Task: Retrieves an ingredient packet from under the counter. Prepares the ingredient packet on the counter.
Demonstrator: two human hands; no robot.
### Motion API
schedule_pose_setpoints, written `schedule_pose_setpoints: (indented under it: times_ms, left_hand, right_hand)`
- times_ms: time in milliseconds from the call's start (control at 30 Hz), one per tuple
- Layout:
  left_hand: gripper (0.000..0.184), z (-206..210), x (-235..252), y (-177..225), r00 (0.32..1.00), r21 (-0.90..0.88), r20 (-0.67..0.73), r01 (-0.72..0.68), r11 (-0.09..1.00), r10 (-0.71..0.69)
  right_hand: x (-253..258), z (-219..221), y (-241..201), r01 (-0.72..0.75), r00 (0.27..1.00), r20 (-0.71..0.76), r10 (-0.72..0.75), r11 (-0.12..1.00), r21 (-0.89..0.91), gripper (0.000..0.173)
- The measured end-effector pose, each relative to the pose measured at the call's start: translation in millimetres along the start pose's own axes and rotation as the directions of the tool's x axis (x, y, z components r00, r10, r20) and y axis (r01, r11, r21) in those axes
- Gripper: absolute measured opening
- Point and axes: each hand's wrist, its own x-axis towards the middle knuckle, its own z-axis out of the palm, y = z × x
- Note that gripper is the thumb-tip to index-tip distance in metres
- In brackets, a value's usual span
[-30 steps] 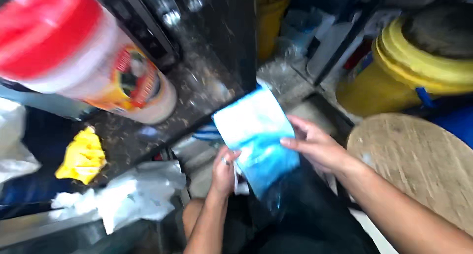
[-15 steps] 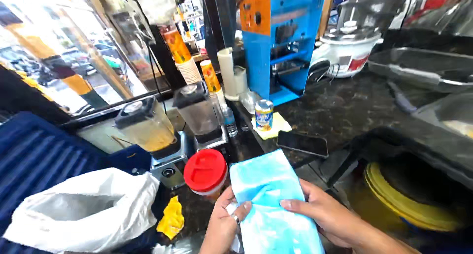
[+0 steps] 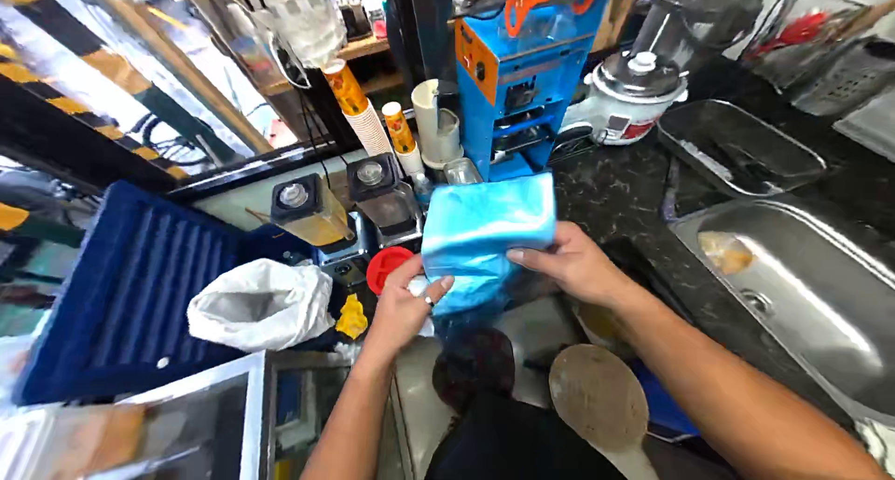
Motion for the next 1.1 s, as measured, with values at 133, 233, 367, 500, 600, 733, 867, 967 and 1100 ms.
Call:
schedule_pose_setpoints:
  times_ms: [133,233,367,500,600,733,867,967,1100]
  left_hand:
    - [0.017,0,2,7,0.936,0.190,-0.149,-0.290,0.938,0.319]
    - [0.017,8,0,17,0.888,0.171,-0.228,-0.368,0.914,0.400]
    - [0.018,4,-4,24,0.891,0.151,-0.223,-0.370,0.917,0.396]
    - [0.017,-13,10,18,0.897,0.123,-0.195,-0.378,0.918,0.396]
    - [0.018,-31,28,4,0.906,0.034,-0.173,-0.387,0.921,0.387]
    - [0.022,-63,58,-7,0.897,-0.084,-0.141,-0.432,0.898,0.419]
    - [0.020,-96,87,-12,0.894,-0.152,-0.123,-0.446,0.882,0.431]
    - [0.019,-121,107,-17,0.899,-0.197,-0.109,-0.438,0.877,0.425]
    - [0.018,-144,130,-23,0.893,-0.218,-0.064,-0.447,0.867,0.445]
  right_hand:
    - [3,-7,0,0.446,0.888,0.152,-0.434,0.894,-0.051,0.010]
    - [-2,3,16,0.512,0.858,0.052,-0.512,0.859,0.007,0.008]
    - [-2,12,27,0.534,0.845,0.024,-0.535,0.845,0.043,0.012]
    - [14,18,34,0.559,0.829,0.027,-0.559,0.829,0.002,0.011]
    - [32,25,42,0.575,0.817,0.021,-0.576,0.813,-0.096,0.012]
    - [57,37,41,0.557,0.818,-0.023,-0.575,0.801,-0.219,0.018]
    - [83,53,40,0.500,0.852,-0.062,-0.520,0.842,-0.203,0.019]
    - [95,66,35,0.278,0.954,-0.118,-0.274,0.960,0.018,0.026]
    - [115,87,37,0.015,0.995,-0.093,0.024,0.915,0.402,0.037]
